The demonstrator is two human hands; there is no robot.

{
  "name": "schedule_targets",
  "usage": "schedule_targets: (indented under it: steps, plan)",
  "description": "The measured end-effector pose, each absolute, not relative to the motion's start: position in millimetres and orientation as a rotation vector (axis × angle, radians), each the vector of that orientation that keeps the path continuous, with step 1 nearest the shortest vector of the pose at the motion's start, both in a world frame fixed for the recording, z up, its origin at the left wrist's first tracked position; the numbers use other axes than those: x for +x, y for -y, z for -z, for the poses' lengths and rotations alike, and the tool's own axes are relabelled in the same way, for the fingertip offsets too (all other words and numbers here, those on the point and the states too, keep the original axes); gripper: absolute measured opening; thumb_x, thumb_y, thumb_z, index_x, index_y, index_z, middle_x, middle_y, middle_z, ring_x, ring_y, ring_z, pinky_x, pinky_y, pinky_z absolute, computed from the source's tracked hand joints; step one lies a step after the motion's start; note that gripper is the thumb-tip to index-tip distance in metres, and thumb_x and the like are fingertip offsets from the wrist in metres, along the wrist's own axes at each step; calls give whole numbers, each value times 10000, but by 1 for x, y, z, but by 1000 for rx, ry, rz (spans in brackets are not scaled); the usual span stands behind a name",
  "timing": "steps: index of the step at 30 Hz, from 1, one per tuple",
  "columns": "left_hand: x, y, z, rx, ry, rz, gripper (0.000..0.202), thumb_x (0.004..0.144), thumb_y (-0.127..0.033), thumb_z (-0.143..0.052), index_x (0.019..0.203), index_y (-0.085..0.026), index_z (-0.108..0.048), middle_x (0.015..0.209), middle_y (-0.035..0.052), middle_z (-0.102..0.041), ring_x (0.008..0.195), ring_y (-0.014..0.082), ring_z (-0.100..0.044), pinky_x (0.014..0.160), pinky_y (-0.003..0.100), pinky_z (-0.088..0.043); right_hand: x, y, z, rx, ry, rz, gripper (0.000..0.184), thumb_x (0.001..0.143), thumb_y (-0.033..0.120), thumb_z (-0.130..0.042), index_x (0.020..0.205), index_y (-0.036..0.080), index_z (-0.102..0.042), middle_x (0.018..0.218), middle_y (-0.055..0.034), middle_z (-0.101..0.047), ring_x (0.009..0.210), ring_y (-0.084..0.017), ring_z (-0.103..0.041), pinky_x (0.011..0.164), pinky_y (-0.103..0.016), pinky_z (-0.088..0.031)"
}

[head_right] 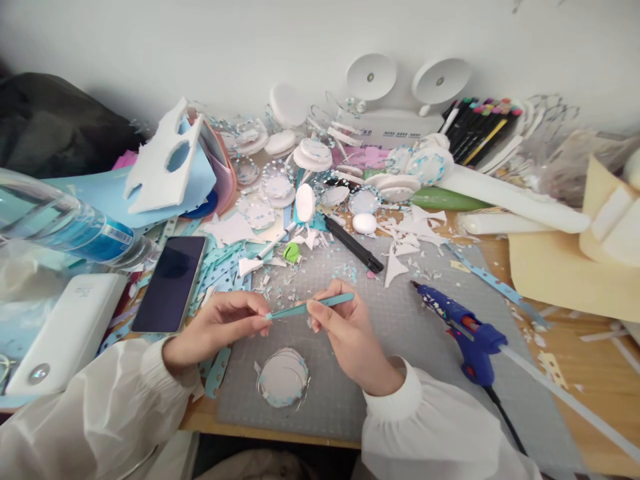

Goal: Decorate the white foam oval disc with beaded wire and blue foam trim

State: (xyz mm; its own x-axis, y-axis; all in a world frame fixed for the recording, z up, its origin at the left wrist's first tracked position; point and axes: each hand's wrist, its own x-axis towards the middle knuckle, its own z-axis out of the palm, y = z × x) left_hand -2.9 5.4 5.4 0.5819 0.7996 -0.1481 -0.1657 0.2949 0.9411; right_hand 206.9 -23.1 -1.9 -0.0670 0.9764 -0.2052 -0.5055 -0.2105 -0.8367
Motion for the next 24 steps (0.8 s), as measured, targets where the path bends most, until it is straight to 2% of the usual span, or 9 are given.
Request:
schedule_targets:
  steps: [5,10,13,16,20,24]
  plan:
    - [-3,-6,-6,1043,-712,-659,128,795,-235,-783,802,-123,-722,699,21,-716,642,85,-619,644,181,-484,207,24,1,-938,722,-1580,266,706,303,-838,692,217,-586,623,46,-624,504,-74,-481,506,-234,-379]
    - [-2,-6,-7,825,-689,-492,216,728,-307,-836,770,-122,-733,641,20,-692,555,72,-565,525,168,-415,207,26,-2,-913,763,-1635,284,721,305,-829,681,228,-558,571,71,-549,492,-77,-441,584,-281,-455]
    - [-1,-6,-8,669,-645,-381,221,684,-292,-860,716,-112,-736,601,19,-662,512,56,-520,486,165,-364,207,27,-2,-916,753,-1670,298,717,310,-832,698,229,-546,609,64,-560,501,-78,-451,530,-258,-416]
    - [-3,-7,-8,552,-565,-336,193,665,-260,-858,681,-114,-733,548,8,-616,494,61,-491,506,189,-368,209,27,-2,-897,751,-1684,295,719,309,-828,701,227,-546,610,58,-556,503,-78,-449,491,-239,-369]
    - [-7,-9,-7,572,-510,-393,205,672,-292,-850,666,-133,-721,501,-9,-567,499,81,-481,544,222,-382,212,24,-3,-869,731,-1657,283,720,310,-822,684,230,-554,604,50,-559,497,-80,-418,482,-241,-351]
    - [-6,-10,-9,967,-770,-581,234,759,-344,-792,741,-131,-697,630,16,-639,575,97,-519,569,221,-390,213,21,-3,-871,725,-1607,280,700,300,-832,677,232,-561,603,50,-563,496,-83,-430,481,-243,-350]
